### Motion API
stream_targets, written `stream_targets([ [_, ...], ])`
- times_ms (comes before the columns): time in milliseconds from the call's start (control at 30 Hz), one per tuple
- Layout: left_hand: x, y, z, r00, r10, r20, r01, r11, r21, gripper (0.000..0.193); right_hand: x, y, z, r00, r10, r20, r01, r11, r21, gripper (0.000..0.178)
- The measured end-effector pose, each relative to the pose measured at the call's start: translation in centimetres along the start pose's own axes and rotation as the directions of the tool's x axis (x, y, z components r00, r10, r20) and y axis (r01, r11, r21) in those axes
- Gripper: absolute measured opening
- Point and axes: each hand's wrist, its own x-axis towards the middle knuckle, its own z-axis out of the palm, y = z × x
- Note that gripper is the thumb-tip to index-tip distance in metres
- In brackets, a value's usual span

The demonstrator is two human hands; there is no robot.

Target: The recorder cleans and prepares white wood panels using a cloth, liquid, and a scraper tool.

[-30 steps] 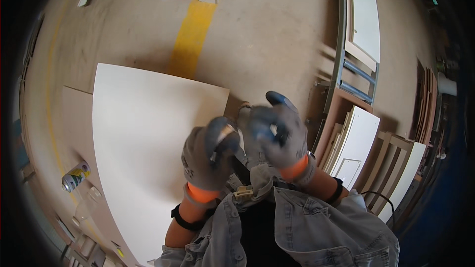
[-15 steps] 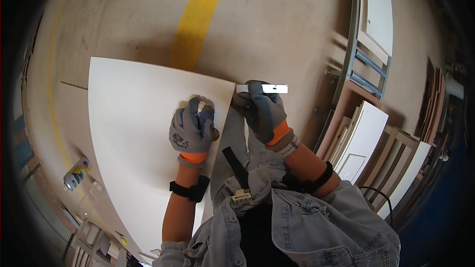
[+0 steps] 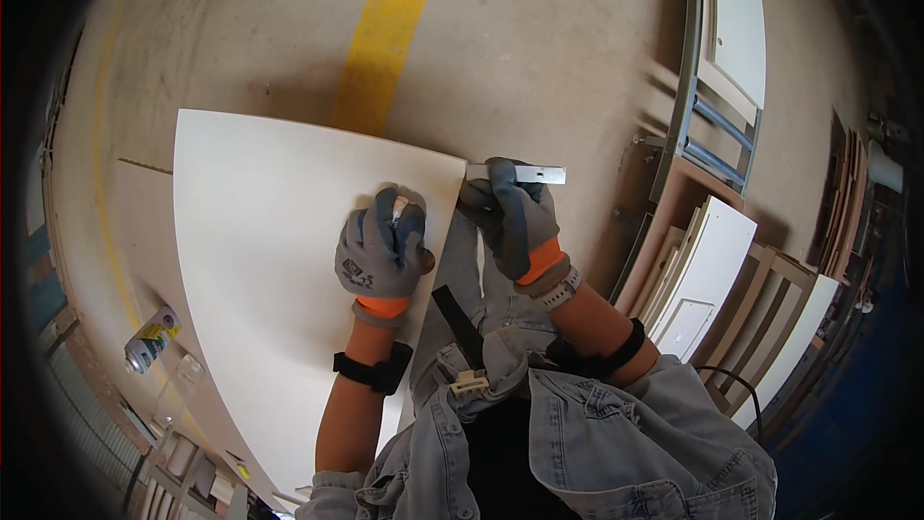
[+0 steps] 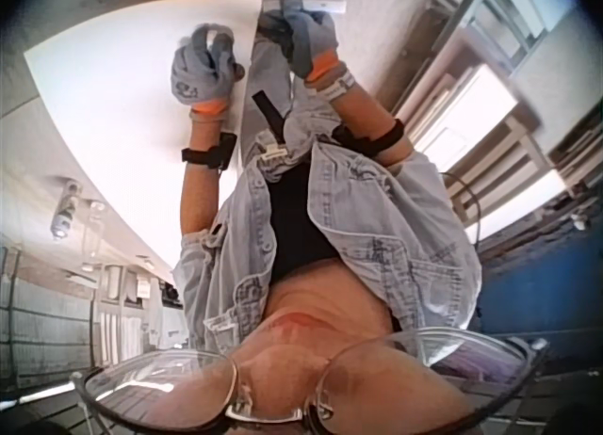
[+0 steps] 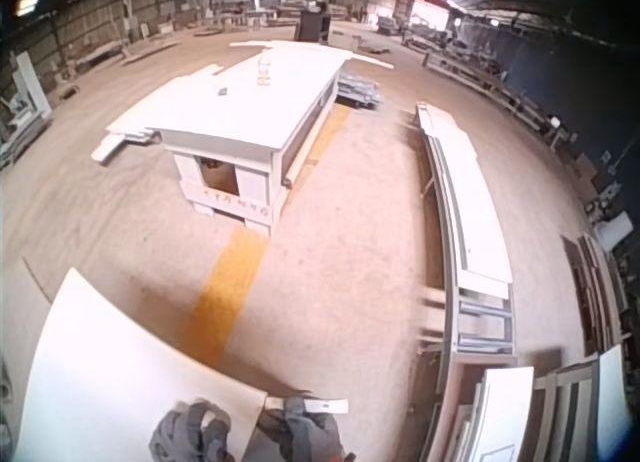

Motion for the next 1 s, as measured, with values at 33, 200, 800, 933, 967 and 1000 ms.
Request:
stream_targets([
  [33,0.0,0.0,0.0,1.000,-0.004,0.000,0.004,1.000,0.000,0.041,0.0,0.0,0.1,1.000,0.000,-0.001,0.000,1.000,0.000,0.023],
  [200,0.0,0.0,0.2,1.000,0.012,0.010,-0.012,1.000,-0.001,0.041,0.2,-0.5,0.0,0.999,0.039,-0.017,-0.039,0.998,-0.041,0.024],
  [800,0.0,-0.3,-0.1,0.997,0.042,0.072,-0.040,0.999,-0.036,0.023,-0.3,-0.9,0.7,0.999,-0.050,0.002,0.050,0.999,-0.002,0.021],
  [933,-0.6,-0.5,0.5,0.997,0.043,0.064,-0.042,0.999,-0.016,0.032,0.4,-0.2,-0.2,0.999,-0.040,0.021,0.042,0.993,-0.106,0.025],
  [967,-0.7,-0.5,0.5,0.995,0.035,0.092,-0.029,0.998,-0.059,0.051,0.5,0.1,-0.4,0.997,-0.072,0.039,0.076,0.992,-0.099,0.024],
  [1000,-0.7,-0.6,0.5,0.995,0.035,0.091,-0.030,0.998,-0.057,0.051,0.5,0.2,-0.5,0.993,-0.104,0.056,0.109,0.990,-0.090,0.025],
])
